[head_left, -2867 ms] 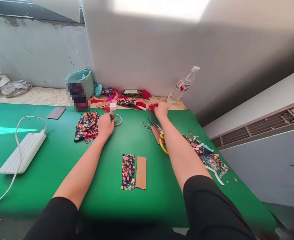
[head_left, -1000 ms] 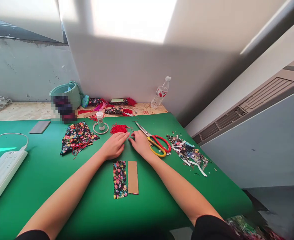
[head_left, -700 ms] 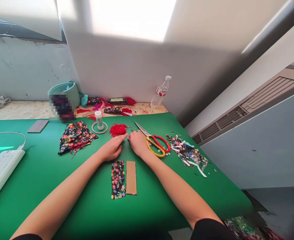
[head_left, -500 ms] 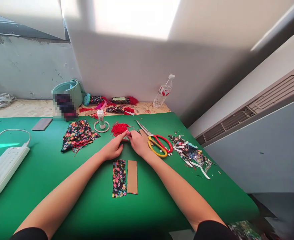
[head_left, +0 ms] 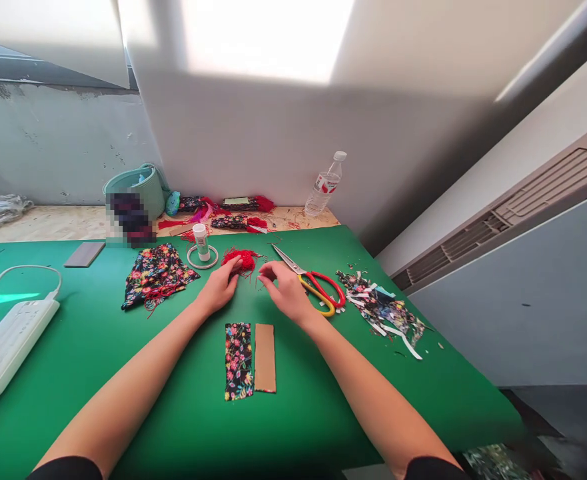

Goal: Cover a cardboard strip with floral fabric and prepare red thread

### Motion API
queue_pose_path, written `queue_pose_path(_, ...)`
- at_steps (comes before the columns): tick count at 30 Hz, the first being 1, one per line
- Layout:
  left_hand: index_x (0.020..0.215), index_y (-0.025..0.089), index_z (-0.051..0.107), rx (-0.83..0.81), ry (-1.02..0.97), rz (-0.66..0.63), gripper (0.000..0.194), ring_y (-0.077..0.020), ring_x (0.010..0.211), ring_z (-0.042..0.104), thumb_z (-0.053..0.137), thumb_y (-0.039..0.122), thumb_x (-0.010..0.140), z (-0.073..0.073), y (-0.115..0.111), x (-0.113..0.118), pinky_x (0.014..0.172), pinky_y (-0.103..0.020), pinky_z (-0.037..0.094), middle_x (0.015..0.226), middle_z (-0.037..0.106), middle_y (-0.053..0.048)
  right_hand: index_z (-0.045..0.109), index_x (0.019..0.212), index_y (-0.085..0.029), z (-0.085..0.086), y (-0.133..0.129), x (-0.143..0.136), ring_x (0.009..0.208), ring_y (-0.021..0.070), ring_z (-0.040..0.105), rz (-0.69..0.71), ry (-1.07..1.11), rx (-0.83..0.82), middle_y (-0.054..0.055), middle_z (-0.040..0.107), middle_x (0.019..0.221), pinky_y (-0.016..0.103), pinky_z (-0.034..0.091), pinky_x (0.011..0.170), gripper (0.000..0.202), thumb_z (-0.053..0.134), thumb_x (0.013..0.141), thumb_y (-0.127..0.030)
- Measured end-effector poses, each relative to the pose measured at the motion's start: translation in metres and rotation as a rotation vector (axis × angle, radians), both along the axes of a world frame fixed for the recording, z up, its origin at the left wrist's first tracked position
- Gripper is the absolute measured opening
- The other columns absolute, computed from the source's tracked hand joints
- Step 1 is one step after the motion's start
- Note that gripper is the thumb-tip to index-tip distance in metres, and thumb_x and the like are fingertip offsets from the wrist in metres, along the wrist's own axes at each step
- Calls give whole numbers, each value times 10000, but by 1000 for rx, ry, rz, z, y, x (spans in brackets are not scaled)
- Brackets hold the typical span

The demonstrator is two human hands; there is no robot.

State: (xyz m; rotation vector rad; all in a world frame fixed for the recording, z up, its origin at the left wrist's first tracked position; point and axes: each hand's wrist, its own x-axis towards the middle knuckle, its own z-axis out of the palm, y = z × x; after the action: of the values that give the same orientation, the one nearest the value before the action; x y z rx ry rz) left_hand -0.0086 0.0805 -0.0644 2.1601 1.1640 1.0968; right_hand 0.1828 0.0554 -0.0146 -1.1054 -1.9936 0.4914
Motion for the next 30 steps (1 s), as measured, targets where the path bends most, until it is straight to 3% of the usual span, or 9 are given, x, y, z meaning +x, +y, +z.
queue_pose_path(5,1109,102,588,77,-75,94,293,-184,900,663,526,181,835,12,-4,-3,872,-360,516,1009,695,-119,536,854,-195,0,-1,7,726,167,606,-16,183,-151,27,627,788,310,504,698,50,545,819,-230)
queue_pose_path(7,1128,119,581,66,-107,48,317,-151,761,661,568,203,822,19,-12,0,791,-322,532,907,709,-81,540,868,-194,-2,0,6,725,159,606,12,221,-199,20,623,784,303,508,694,74,557,812,-240)
queue_pose_path(9,1149,145,572,26,-120,-32,360,-125,687,641,613,237,803,23,-19,7,711,-279,533,946,703,-73,546,890,-197,-4,-1,3,737,154,609,59,227,-231,16,623,793,302,515,702,92,561,813,-246)
queue_pose_path(13,1036,160,623,29,-110,-103,234,-124,680,637,603,241,818,25,-27,18,678,-256,521,863,703,-39,546,917,-199,-6,-4,-1,766,152,623,160,241,-273,21,633,827,309,528,725,103,555,826,-245)
queue_pose_path(17,898,184,660,129,-63,-58,116,-144,743,631,571,243,853,23,-25,12,716,-275,510,801,688,-32,543,922,-197,-7,-4,3,732,147,623,155,195,-271,18,629,802,309,535,705,96,542,832,-228)
queue_pose_path(22,843,196,665,267,164,48,171,-157,756,600,510,249,891,29,-26,-6,702,-276,484,788,647,-38,580,877,-184,-9,1,10,757,157,628,154,92,-220,36,649,833,328,537,736,92,551,795,-153)
queue_pose_path(26,872,181,667,256,192,91,184,-136,705,584,491,231,899,40,-30,-15,659,-247,470,792,619,-34,616,876,-182,-10,2,13,758,161,631,139,62,-197,37,658,825,320,534,718,109,553,802,-134)
queue_pose_path(30,953,176,666,275,223,55,280,-126,714,584,396,123,898,40,-36,-20,664,-239,476,797,600,-38,659,846,-176,-8,3,14,889,181,621,129,-79,-67,99,631,1040,344,511,788,144,528,824,-121)
